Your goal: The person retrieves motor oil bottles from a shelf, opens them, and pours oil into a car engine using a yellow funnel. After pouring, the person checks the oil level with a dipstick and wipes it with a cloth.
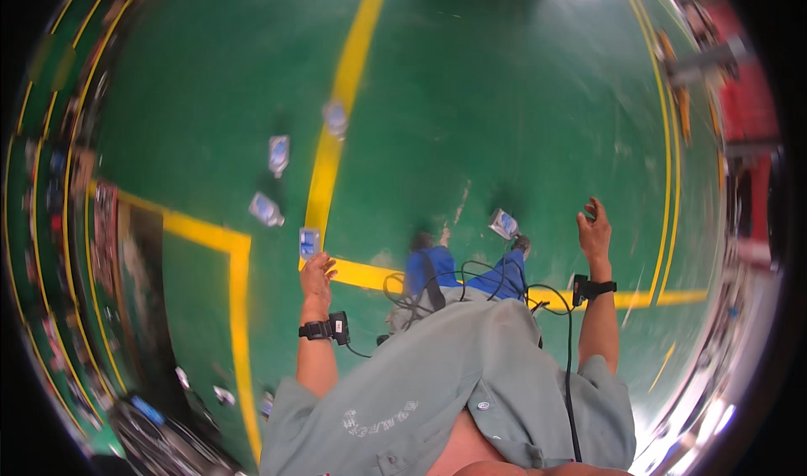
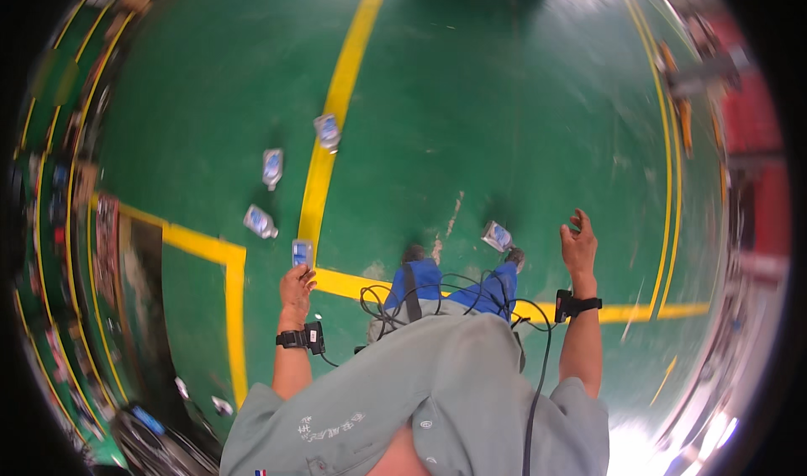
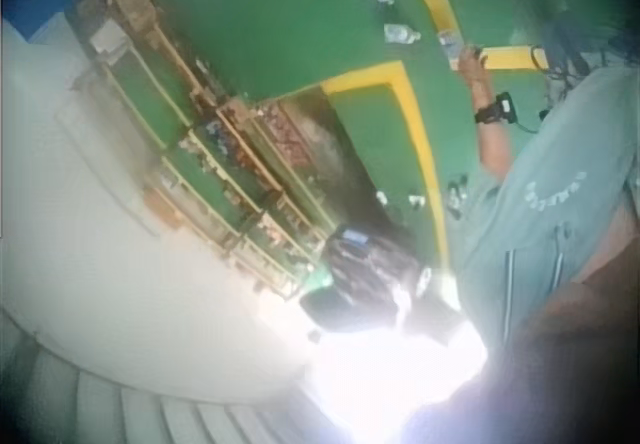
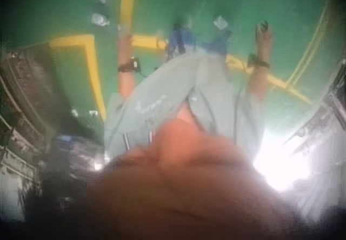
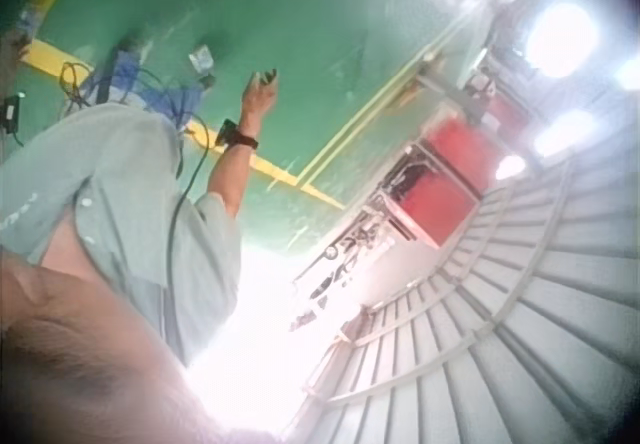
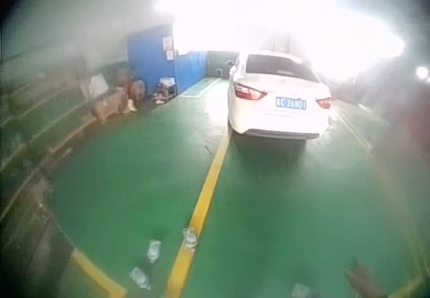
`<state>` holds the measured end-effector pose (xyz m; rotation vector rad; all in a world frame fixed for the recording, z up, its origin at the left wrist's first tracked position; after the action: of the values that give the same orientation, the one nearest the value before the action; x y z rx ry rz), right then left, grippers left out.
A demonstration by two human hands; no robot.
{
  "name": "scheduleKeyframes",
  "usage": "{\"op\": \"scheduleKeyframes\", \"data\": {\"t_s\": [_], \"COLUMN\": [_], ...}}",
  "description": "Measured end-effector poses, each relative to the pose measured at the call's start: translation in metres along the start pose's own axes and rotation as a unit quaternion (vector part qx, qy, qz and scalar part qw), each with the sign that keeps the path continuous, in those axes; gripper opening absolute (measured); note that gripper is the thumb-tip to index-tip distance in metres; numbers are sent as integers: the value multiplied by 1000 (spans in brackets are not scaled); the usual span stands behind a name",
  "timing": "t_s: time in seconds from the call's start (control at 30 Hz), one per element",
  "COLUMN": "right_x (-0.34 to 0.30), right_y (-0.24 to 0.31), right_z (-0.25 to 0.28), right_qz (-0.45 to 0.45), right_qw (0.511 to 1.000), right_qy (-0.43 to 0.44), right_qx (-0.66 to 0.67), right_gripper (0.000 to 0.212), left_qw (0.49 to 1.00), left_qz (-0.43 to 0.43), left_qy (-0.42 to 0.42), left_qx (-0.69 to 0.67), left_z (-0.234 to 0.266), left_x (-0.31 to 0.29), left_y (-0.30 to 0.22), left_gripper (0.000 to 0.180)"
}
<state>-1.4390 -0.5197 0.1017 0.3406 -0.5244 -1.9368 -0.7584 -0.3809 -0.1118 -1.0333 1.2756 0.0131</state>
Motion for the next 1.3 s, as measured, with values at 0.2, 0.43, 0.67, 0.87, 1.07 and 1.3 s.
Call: {"op": "scheduleKeyframes", "data": {"t_s": [0.2, 0.43, 0.67, 0.87, 1.07, 1.3], "right_x": [53, 71, 152, 140, 58, -77], "right_y": [83, 171, 262, 417, 550, 671], "right_z": [-87, -159, -260, -338, -448, -496], "right_qz": [140, 187, 286, 379, 487, 527], "right_qw": [982, 956, 928, 866, 768, 718], "right_qy": [125, 224, 229, 321, 407, 443], "right_qx": [14, 37, 65, 60, 85, 104], "right_gripper": [55, 55, 54, 51, 48, 48], "left_qw": [976, 935, 885, 797, 688, 634], "left_qz": [62, 48, 1, -28, 11, -1], "left_qy": [-180, -294, -376, -436, -494, -510], "left_qx": [-103, -193, -275, -416, -531, -581], "left_z": [99, 137, 143, 137, 137, 232], "left_x": [-83, -155, -182, -216, -234, -220], "left_y": [84, 103, 72, 104, 175, 188], "left_gripper": [13, 13, 11, 12, 11, 9]}}
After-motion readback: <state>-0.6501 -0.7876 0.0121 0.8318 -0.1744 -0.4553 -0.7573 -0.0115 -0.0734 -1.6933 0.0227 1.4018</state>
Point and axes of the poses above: each hand's wrist, its own x-axis towards the middle knuckle, its own z-axis out of the back of the hand, y = z × x, the point moved 7 cm from there along x, towards the middle knuckle, and after that the axes turned 1 degree about -y, right-handed, at the moved point
